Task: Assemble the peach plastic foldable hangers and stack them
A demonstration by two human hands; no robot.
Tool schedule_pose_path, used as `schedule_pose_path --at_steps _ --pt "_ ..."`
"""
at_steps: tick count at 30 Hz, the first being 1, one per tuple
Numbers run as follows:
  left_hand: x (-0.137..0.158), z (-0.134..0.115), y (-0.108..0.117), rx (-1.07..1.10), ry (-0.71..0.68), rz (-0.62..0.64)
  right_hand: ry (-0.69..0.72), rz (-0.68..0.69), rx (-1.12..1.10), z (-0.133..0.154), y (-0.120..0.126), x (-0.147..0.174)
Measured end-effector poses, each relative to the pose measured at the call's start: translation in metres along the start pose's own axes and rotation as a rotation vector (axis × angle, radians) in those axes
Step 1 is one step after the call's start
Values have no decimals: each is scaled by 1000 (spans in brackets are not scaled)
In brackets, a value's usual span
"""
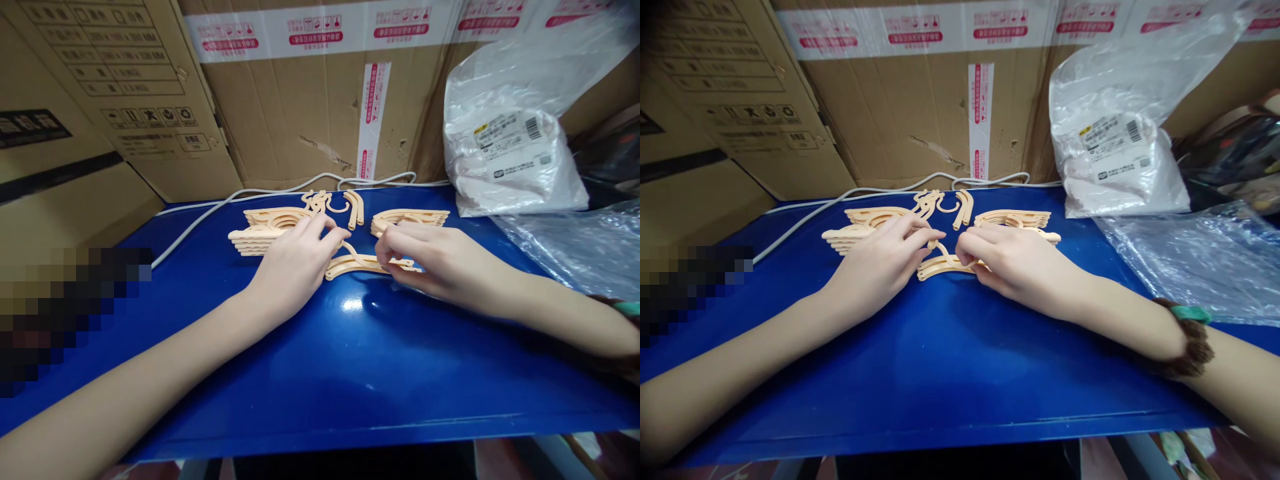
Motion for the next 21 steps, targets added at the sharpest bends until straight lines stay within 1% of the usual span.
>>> schedule_pose_path --at_steps 3,8,12,15,17,19,21 --pt "1 -2 5 -58 -32 -34 46 -16 15 2 4 -2" --pt "-1 -4 7 -109 -53 -20 17 -54 68 -9 8 -2" --pt "-2 -3 4 -42 -29 14 -43 -147 59 -13 17 1" --pt "-1 -3 -1 12 -3 53 -56 -218 54 -7 25 2" --pt "-1 -4 -1 24 11 52 -42 -208 80 -1 24 1" --pt "0 -5 0 31 12 37 -32 -162 84 2 17 0" --pt "-1 -8 2 41 1 20 -37 -120 29 2 9 -1"
Point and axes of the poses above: each hand's wrist, its own x-axis away from the middle knuckle, its own y-axis out of the back of the hand, z = x × y, the point moved 10 cm from there along -x, towards the middle knuckle, and after that the axes turned 3 degrees about -x, right-handed, at the moved point
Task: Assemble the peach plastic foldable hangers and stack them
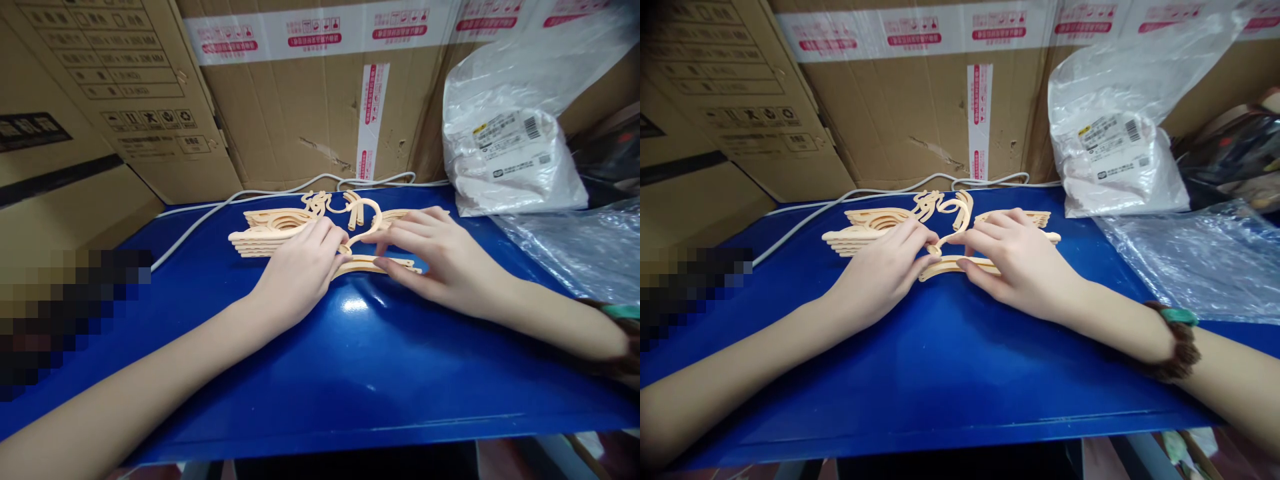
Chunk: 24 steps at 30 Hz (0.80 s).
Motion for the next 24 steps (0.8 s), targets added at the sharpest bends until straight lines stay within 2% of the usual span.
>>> schedule_pose_path --at_steps 11,19,24 --pt "5 -23 9 100 -193 -11 -177 40 -491 -19 -17 0" --pt "8 -30 13 16 -259 -71 -280 48 -622 -24 -23 0" --pt "6 -23 9 -55 -198 -20 -318 18 -646 -31 -23 2"
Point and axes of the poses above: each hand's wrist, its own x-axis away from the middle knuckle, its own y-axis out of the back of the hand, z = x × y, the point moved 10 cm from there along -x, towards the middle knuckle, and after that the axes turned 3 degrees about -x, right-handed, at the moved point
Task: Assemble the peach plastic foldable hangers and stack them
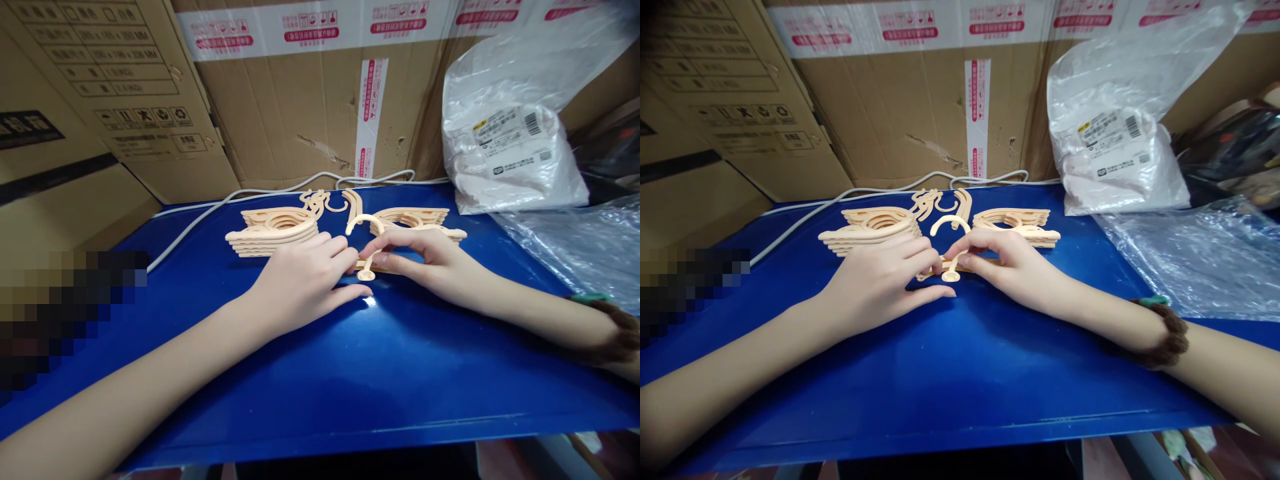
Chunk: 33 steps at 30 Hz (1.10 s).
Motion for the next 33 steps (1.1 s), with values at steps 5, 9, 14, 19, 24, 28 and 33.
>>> schedule_pose_path --at_steps 5,9,14,19,24,28,33 --pt "0 9 -9 -48 76 82 -21 -9 11 -5 1 0" --pt "2 14 -16 10 115 142 -8 -17 18 -5 1 0" --pt "2 17 -17 -3 139 161 -2 -8 23 -6 0 0" --pt "3 17 -17 -55 131 173 -4 6 27 -8 -1 0" --pt "3 15 -17 -49 126 185 -8 0 37 -8 0 0" --pt "1 22 -12 7 170 150 -4 -35 32 -6 5 1" --pt "1 41 -7 223 311 55 3 -78 -4 -5 10 1"
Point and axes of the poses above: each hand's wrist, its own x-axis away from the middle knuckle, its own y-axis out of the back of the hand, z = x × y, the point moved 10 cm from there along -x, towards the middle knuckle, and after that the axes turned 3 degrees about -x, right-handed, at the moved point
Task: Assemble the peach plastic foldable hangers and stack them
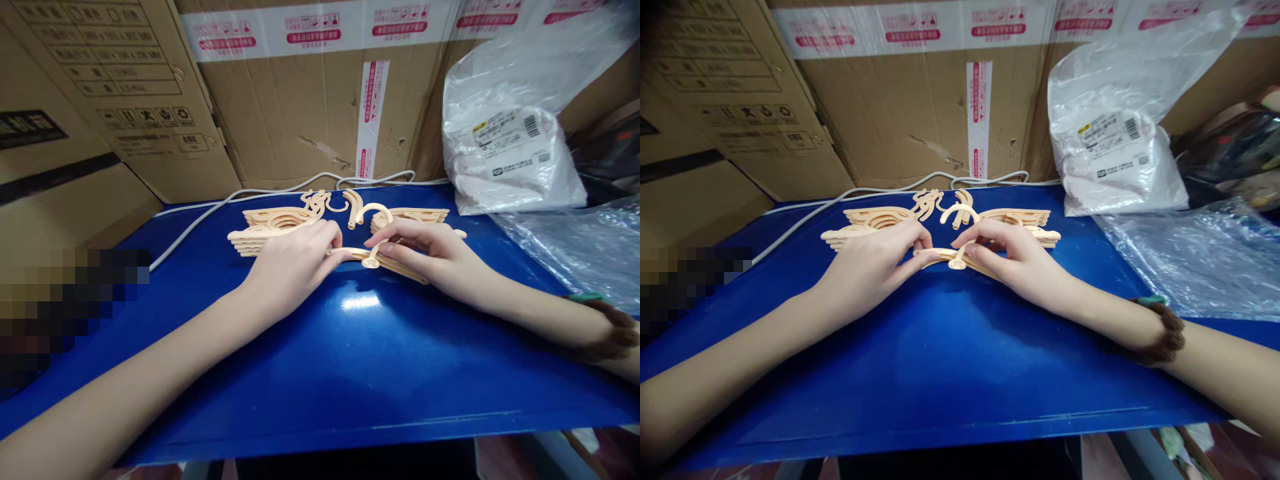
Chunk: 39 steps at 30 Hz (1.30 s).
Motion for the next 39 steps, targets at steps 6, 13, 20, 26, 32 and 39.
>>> schedule_pose_path --at_steps 6,13,20,26,32,39 --pt "-1 22 -5 792 220 -86 -20 12 -119 0 -2 3" --pt "1 35 -18 1204 434 -75 -9 79 -117 2 -10 3" --pt "-1 34 -14 1185 386 -110 89 191 -52 16 -22 5" --pt "2 31 -19 1066 401 -69 70 168 -55 12 -21 4" --pt "4 -1 -22 480 97 141 49 119 -55 7 -18 4" --pt "10 -12 -37 188 39 270 13 2 -75 6 -6 5"
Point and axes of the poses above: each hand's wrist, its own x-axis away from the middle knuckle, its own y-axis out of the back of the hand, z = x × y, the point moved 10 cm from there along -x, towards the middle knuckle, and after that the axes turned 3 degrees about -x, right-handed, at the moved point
